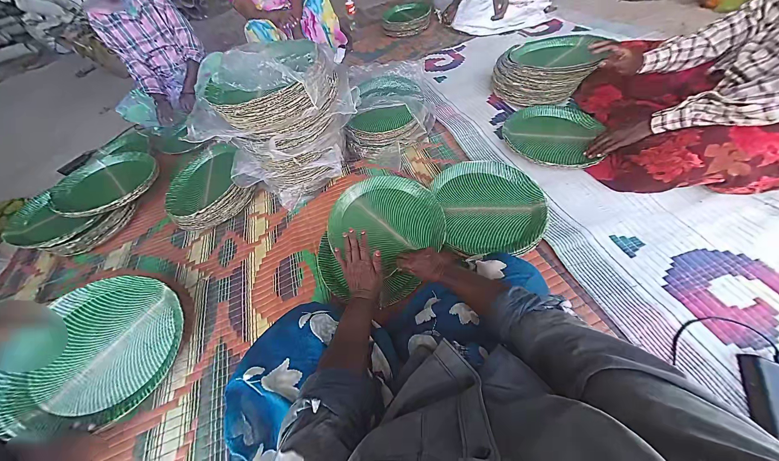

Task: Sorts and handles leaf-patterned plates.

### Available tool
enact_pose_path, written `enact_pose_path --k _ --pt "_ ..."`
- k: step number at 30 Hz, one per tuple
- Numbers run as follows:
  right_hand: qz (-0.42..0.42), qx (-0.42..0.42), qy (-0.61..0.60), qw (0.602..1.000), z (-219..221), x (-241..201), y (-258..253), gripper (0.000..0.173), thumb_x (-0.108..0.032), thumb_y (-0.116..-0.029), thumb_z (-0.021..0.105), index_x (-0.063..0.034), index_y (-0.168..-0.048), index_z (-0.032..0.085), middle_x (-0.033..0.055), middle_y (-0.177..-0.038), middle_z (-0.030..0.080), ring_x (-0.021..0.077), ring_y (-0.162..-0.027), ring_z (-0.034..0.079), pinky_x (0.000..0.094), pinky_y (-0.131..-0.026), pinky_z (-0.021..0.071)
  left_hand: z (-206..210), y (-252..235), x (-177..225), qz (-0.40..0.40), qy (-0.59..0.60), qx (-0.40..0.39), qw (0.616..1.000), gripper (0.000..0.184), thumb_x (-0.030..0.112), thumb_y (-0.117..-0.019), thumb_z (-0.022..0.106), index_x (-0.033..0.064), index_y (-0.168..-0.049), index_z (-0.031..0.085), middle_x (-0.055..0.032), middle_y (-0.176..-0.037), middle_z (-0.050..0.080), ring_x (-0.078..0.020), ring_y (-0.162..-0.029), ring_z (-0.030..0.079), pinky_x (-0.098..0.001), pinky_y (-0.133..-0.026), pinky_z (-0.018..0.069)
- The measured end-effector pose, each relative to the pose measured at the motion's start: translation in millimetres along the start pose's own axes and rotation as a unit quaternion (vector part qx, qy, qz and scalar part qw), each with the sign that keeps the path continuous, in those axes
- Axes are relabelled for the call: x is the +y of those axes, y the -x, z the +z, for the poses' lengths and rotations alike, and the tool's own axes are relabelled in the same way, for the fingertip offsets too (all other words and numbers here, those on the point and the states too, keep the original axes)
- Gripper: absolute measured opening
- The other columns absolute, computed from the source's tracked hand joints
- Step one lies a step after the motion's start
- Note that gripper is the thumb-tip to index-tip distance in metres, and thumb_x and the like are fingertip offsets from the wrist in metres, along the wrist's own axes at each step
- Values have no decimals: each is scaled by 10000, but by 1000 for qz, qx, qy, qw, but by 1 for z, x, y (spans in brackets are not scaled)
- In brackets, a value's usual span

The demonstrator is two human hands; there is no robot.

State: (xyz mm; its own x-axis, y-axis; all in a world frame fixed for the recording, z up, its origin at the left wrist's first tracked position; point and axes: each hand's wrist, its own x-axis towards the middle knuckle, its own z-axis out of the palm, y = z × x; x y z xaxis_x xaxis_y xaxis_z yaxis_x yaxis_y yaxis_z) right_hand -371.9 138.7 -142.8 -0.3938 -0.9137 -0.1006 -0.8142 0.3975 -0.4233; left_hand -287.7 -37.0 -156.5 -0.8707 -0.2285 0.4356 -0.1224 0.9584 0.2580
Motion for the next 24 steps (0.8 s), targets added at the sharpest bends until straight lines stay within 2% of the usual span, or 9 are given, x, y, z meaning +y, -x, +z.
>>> enact_pose_path --k 3,5,7,10,13,17,19,21,24 --pt "43 -70 -31 996 -1 6 -3 438 -255 -1137 357 60 -1317 603 292 -1326 626 468 -1269 590 634 -1047 429 1 11 2 -55 -16 -342 938 578 333 -1104 396 37 -1598 337 -207 -1701 196 -382 -1587 158 -609 -1245 162" --pt "117 27 -64 991 -3 21 0 475 -324 -1125 378 64 -1194 644 297 -1195 675 460 -1170 645 625 -988 462 0 14 8 -74 -58 -494 864 727 423 -1095 425 66 -1653 127 -182 -1731 3 -355 -1606 20 -628 -1249 118" --pt "241 119 -58 961 -13 29 0 481 -327 -1109 424 69 -1289 629 281 -1325 639 429 -1274 606 583 -1048 462 -1 12 9 -79 -73 -517 849 788 462 -1083 448 62 -1655 83 -185 -1730 -28 -354 -1606 -9 -648 -1244 93" --pt "418 63 -36 905 -24 40 1 449 -189 -1074 508 79 -1435 512 282 -1529 465 434 -1451 421 610 -1133 354 -1 13 10 -84 -65 -517 849 782 468 -1084 444 84 -1660 80 -166 -1734 -34 -343 -1607 -23 -681 -1228 74" --pt "463 26 -35 885 -27 44 -1 368 -74 -1038 523 72 -1371 575 292 -1495 500 445 -1407 472 630 -1144 337 -1 13 9 -90 -65 -518 848 784 472 -1081 449 102 -1663 76 -148 -1737 -44 -335 -1608 -31 -695 -1224 75" --pt "475 113 -60 870 -32 51 5 396 -274 -1100 478 -27 -1374 623 235 -1430 595 396 -1376 530 610 -1165 324 1 11 8 -93 -61 -514 851 789 482 -1071 477 118 -1664 105 -137 -1740 -26 -332 -1609 -14 -701 -1218 99" --pt "419 215 -20 882 -30 52 9 356 -263 -1092 517 -5 -1269 687 233 -1359 636 404 -1318 567 607 -1088 383 0 10 8 -111 -35 -466 877 753 447 -1073 480 118 -1660 143 -144 -1739 19 -330 -1609 17 -697 -1223 88" --pt "263 317 24 911 -17 52 8 276 -171 -1052 578 39 -1121 742 248 -1320 662 432 -1248 615 599 -1032 439 2 13 7 -95 7 -272 957 684 385 -1082 452 21 -1624 247 -258 -1696 150 -421 -1585 122 -707 -1213 83" --pt "57 224 3 973 -6 27 5 330 -184 -1084 495 43 -1156 723 241 -1390 637 432 -1258 638 581 -1016 517 8 -1 3 -16 11 57 998 670 366 -1042 323 -112 -1500 426 -383 -1561 360 -564 -1462 343 -732 -1168 193"
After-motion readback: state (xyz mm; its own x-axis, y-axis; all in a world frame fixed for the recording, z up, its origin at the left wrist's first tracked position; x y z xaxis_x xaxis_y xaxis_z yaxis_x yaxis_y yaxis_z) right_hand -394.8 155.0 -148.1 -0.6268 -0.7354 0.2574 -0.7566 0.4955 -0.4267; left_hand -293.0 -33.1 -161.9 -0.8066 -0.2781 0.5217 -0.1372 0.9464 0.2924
